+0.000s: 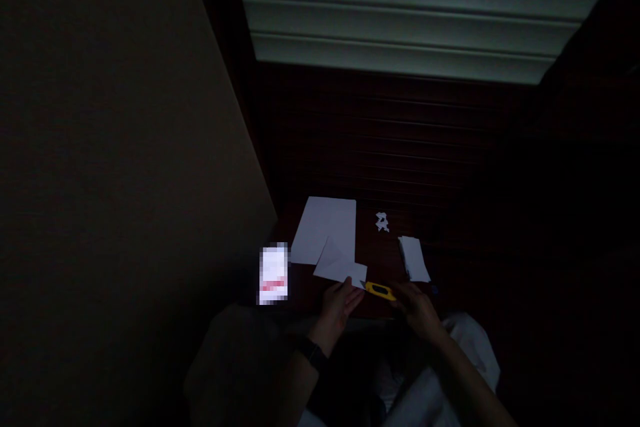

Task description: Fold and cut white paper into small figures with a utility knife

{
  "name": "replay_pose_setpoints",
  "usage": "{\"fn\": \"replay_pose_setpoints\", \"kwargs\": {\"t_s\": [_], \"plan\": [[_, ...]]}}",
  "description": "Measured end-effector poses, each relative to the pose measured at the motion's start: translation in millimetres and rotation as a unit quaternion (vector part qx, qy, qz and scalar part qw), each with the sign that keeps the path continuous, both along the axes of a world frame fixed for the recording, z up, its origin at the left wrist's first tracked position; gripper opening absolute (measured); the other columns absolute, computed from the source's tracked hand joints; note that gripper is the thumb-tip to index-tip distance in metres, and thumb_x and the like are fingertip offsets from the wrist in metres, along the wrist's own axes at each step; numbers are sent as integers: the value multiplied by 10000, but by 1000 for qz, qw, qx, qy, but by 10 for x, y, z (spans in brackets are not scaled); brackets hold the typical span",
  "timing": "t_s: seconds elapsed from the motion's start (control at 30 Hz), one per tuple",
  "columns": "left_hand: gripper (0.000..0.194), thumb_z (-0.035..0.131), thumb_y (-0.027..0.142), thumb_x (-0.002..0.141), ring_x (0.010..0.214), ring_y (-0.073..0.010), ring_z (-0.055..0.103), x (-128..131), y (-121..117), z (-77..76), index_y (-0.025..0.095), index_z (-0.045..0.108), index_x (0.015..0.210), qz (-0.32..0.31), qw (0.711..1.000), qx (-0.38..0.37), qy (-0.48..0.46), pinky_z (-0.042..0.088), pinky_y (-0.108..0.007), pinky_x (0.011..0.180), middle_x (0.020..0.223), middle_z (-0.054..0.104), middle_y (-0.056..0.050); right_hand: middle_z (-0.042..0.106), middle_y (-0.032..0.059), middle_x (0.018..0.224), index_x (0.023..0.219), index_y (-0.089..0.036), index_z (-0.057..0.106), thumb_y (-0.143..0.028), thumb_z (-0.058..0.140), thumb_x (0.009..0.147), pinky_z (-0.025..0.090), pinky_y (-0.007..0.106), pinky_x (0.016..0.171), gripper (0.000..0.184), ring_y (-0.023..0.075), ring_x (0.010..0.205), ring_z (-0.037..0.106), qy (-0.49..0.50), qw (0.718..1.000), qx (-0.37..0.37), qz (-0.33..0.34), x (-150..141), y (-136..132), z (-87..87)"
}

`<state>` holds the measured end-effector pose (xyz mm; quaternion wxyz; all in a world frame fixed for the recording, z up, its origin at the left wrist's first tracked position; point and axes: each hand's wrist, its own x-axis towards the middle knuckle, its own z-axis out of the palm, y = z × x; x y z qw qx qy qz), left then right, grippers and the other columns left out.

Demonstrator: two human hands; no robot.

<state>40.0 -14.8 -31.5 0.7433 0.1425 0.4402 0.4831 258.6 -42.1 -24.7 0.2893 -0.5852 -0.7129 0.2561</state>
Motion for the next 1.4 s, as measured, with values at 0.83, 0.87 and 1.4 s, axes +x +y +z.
{"fn": "replay_pose_setpoints", "kwargs": {"t_s": [0.83,0.87,1.4], "plan": [[416,379,353,896,1350,-245,141,-476,313,177,323,403,1310,-195,491,501,685,38,-500,1090,1424,331,11,585,71,1019,1170,-256,580,-67,504,754,437,323,869,463,202,978,535,-42,997,-10,57,60,34,78],[414,391,347,891,1350,-247,139,-471,305,186,329,411,1304,-194,510,496,675,31,-498,1091,1421,336,15,587,70,1019,1171,-257,579,-69,504,756,439,325,868,462,202,976,535,-44,997,-9,59,57,33,85],[412,438,325,872,1354,-255,108,-361,316,290,349,437,1283,-211,534,515,636,-14,-502,1088,1423,329,31,607,71,1033,1155,-257,593,-93,522,761,446,338,849,433,210,971,537,-51,997,-9,63,30,25,110]]}}
